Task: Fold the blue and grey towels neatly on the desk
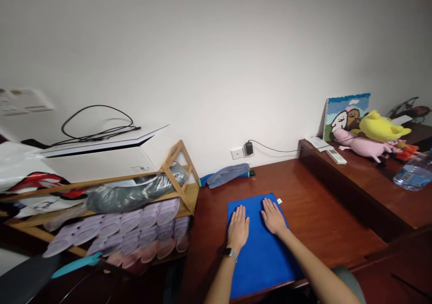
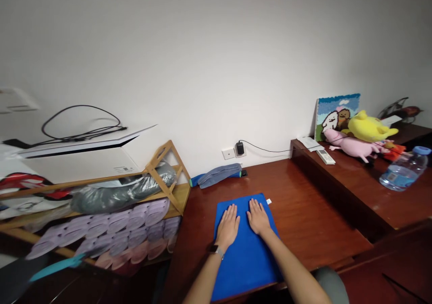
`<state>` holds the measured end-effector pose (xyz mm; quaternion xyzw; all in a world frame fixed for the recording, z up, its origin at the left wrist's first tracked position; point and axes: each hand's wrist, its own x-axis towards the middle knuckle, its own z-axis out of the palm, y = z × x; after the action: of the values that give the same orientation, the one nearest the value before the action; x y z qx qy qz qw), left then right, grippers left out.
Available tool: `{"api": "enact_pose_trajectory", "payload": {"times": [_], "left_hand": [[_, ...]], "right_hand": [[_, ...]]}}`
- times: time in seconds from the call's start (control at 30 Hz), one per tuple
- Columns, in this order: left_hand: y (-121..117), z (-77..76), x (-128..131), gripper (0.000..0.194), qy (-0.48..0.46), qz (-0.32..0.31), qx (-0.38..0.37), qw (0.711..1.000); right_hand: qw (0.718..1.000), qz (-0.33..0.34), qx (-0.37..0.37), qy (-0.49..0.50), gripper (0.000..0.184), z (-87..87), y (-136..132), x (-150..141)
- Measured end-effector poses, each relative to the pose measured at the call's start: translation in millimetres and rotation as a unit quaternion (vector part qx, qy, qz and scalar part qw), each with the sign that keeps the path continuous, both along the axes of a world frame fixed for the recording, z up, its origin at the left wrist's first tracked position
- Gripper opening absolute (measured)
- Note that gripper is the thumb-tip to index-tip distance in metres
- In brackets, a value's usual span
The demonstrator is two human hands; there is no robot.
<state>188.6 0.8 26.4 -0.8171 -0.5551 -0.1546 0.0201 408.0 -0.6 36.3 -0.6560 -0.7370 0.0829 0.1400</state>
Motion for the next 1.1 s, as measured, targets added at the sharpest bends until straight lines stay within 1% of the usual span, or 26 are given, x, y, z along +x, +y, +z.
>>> {"api": "enact_pose_trajectory", "payload": {"times": [0.07,0.13,0.2,0.27,0.3,0.37,0.43,0.5,0.53,0.6,0.67,0.7,0.77,0.83,0.9,0.97,1.0,1.07,1.1], "left_hand": [[10,4.3,23,0.058,0.009,-0.027,-0.025,0.999],[16,-0.3,31,0.059,0.014,-0.008,-0.045,0.999],[18,-11.0,21,0.061,0.007,0.043,-0.041,0.998],[17,-22.3,0,0.064,-0.006,0.097,-0.029,0.995],[16,-26.4,-11,0.065,-0.011,0.115,-0.026,0.993],[17,-29.3,-27,0.067,-0.013,0.126,-0.022,0.992],[23,-24.9,-28,0.065,-0.012,0.104,-0.008,0.994],[32,-16.0,-15,0.061,-0.008,0.056,0.009,0.998],[38,-11.5,-6,0.060,-0.004,0.030,0.010,1.000],[48,-5.8,13,0.058,0.008,-0.012,-0.009,1.000],[56,-6.4,21,0.058,0.015,-0.014,-0.029,0.999],[58,-8.9,19,0.059,0.015,0.000,-0.033,0.999],[60,-16.2,4,0.061,0.009,0.043,-0.028,0.999],[61,-22.6,-18,0.063,0.002,0.088,-0.027,0.996],[61,-24.6,-41,0.065,-0.003,0.109,-0.038,0.993],[60,-21.2,-55,0.066,-0.003,0.113,-0.055,0.992],[59,-17.9,-58,0.066,-0.002,0.114,-0.063,0.992],[56,-10.4,-56,0.065,0.001,0.117,-0.062,0.991],[54,-6.9,-50,0.064,0.000,0.116,-0.049,0.992]], "right_hand": [[1.000,0.023,-0.015,0.001,0.066,-2.5,9,-16],[0.999,0.028,-0.017,-0.001,0.067,-10.9,14,-18],[1.000,0.008,-0.008,-0.003,0.069,-20.9,16,-5],[1.000,-0.029,-0.011,-0.003,0.070,-27.9,19,18],[0.999,-0.047,-0.016,-0.005,0.071,-29.5,20,30],[0.997,-0.072,-0.019,-0.009,0.071,-28.7,25,44],[0.998,-0.066,0.006,-0.011,0.070,-24.1,31,43],[0.999,-0.030,0.035,-0.010,0.068,-18.3,37,27],[0.999,-0.006,0.038,-0.011,0.067,-15.9,39,16],[0.999,0.033,0.020,-0.013,0.068,-13.0,43,-5],[0.999,0.043,-0.004,-0.014,0.069,-13.3,46,-16],[0.999,0.037,-0.012,-0.013,0.069,-14.3,47,-17],[1.000,0.016,-0.019,-0.013,0.070,-17.3,50,-8],[1.000,-0.007,-0.027,-0.013,0.071,-20.0,53,7],[0.999,-0.027,-0.035,-0.013,0.071,-20.8,56,23],[0.998,-0.034,-0.044,-0.016,0.072,-18.9,59,34],[0.998,-0.033,-0.049,-0.018,0.072,-16.8,60,36],[0.998,-0.027,-0.047,-0.019,0.072,-11.3,58,33],[0.999,-0.025,-0.035,-0.017,0.072,-8.5,56,29]]}}
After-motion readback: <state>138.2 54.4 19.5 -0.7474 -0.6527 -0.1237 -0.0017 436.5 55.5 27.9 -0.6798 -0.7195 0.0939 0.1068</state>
